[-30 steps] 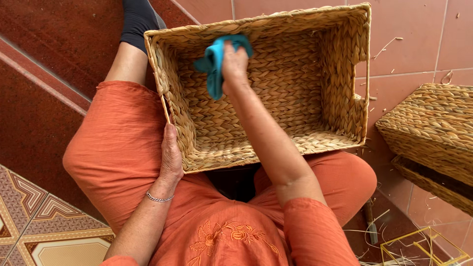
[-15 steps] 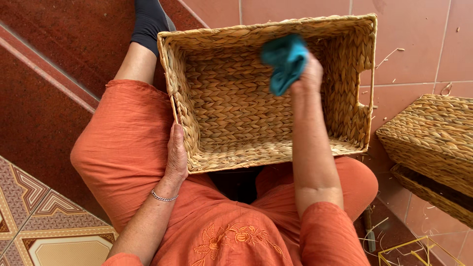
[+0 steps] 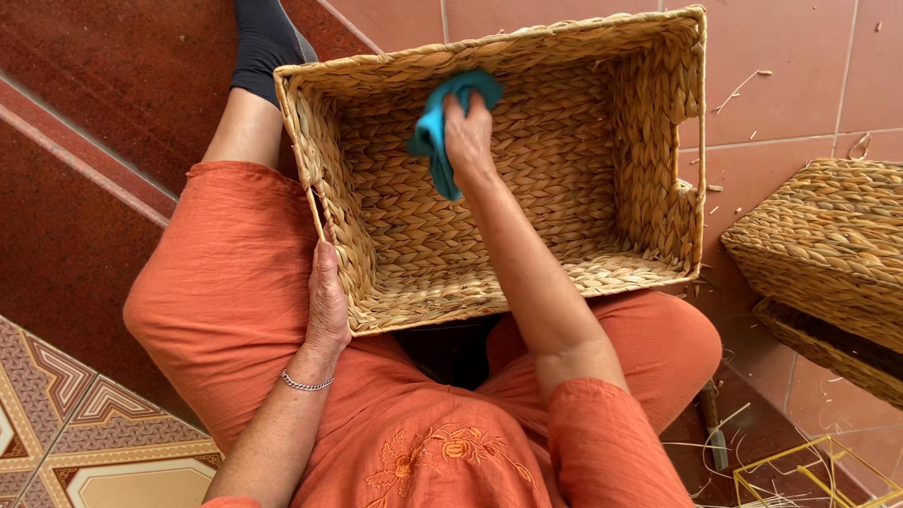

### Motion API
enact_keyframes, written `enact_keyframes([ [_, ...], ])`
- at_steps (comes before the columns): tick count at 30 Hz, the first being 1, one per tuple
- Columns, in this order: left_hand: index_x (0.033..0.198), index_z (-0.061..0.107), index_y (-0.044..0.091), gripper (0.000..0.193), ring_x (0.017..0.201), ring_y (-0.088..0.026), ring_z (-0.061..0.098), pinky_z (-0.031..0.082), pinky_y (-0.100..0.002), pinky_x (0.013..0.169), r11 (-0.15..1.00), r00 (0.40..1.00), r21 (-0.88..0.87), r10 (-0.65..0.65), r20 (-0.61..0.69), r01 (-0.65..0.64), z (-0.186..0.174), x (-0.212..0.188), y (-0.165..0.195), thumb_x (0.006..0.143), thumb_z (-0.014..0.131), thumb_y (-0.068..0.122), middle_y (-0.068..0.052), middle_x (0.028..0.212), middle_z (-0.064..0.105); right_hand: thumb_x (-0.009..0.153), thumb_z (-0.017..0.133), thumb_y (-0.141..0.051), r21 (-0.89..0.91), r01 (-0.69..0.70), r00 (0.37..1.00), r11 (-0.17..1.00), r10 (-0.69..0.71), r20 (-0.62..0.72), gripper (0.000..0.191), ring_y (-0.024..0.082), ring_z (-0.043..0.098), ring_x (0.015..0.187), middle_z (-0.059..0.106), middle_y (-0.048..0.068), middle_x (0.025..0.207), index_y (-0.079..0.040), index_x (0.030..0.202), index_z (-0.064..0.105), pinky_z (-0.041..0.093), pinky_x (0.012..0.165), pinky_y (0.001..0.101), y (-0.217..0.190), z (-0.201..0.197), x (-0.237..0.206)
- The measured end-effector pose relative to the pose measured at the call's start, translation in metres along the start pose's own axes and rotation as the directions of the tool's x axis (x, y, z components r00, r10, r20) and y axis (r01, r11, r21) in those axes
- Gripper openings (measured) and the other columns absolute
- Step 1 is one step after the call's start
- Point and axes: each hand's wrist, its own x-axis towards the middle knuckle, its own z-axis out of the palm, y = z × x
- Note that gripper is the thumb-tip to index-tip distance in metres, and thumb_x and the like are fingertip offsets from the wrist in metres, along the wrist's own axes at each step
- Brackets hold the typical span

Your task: The person sits on the floor and wipes the exterior and interior surfaces of woven baskets using a blue cloth. They rotate the baskets to clean all sides and the inside, then place the cleaned basket aside and pick up another one to repeat the process.

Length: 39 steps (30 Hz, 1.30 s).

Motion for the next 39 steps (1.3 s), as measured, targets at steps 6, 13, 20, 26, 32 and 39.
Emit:
enact_keyframes([
  [6,0.158,0.034,0.007,0.081,0.145,-0.022,0.042,0.037,-0.037,0.119,0.999,0.999,-0.008,0.034,0.01,-0.034,0.0,0.0,0.0,0.102,0.037,0.064,-0.013,0.158,0.043,0.1,0.064,-0.042,-0.588,0.38,0.909,0.714,-0.17,0.381,0.063,0.036,0.063,0.112,0.059,0.027,0.138,-0.004,0.148,0.053,0.054,0.09,0.0474,0.023,-0.06,-0.024],
  [13,0.159,0.033,0.006,0.076,0.144,-0.022,0.043,0.037,-0.037,0.119,0.993,0.994,-0.052,0.106,0.036,-0.104,0.007,-0.005,0.007,0.105,0.039,0.059,-0.012,0.158,0.043,0.1,0.057,-0.027,0.533,-0.095,0.882,0.841,0.319,-0.346,0.029,0.019,0.068,0.082,0.074,0.007,0.097,-0.013,0.126,0.061,0.061,0.08,0.0401,0.036,-0.169,0.011],
  [20,0.16,0.03,0.004,0.079,0.143,-0.023,0.045,0.04,-0.037,0.117,0.997,0.998,-0.052,0.065,0.022,-0.064,0.011,-0.007,0.011,0.104,0.038,0.059,-0.013,0.158,0.043,0.102,0.059,-0.025,0.941,0.058,0.829,0.335,0.509,-0.232,0.016,0.015,0.061,0.074,0.071,-0.001,0.089,-0.013,0.107,0.068,0.052,0.071,0.0371,0.039,-0.196,0.058],
  [26,0.161,0.026,0.006,0.086,0.145,-0.022,0.043,0.039,-0.037,0.118,1.0,1.0,0.005,0.029,0.003,-0.029,0.011,-0.005,0.011,0.1,0.038,0.065,-0.014,0.159,0.04,0.099,0.068,-0.033,0.932,0.031,0.787,0.362,0.566,-0.246,0.021,0.012,0.056,0.066,0.069,-0.001,0.08,-0.012,0.1,0.07,0.049,0.067,0.0341,0.039,-0.192,0.062],
  [32,0.161,0.028,0.005,0.083,0.146,-0.023,0.041,0.037,-0.037,0.119,0.999,0.999,0.004,0.042,0.011,-0.042,0.012,-0.005,0.013,0.102,0.038,0.063,-0.013,0.161,0.039,0.098,0.07,-0.03,0.93,0.078,0.787,0.359,0.55,-0.279,0.018,0.012,0.056,0.066,0.07,-0.001,0.081,-0.012,0.097,0.07,0.049,0.066,0.0318,0.046,-0.193,0.071],
  [39,0.161,0.028,0.007,0.078,0.145,-0.022,0.042,0.036,-0.037,0.119,0.996,0.997,-0.063,0.07,0.04,-0.067,0.008,-0.001,0.005,0.104,0.038,0.059,-0.011,0.16,0.04,0.091,0.068,-0.021,0.407,-0.062,0.921,0.911,0.21,-0.33,0.02,0.018,0.058,0.066,0.07,0.006,0.08,-0.006,0.105,0.069,0.041,0.056,0.0383,0.05,-0.158,0.066],
])
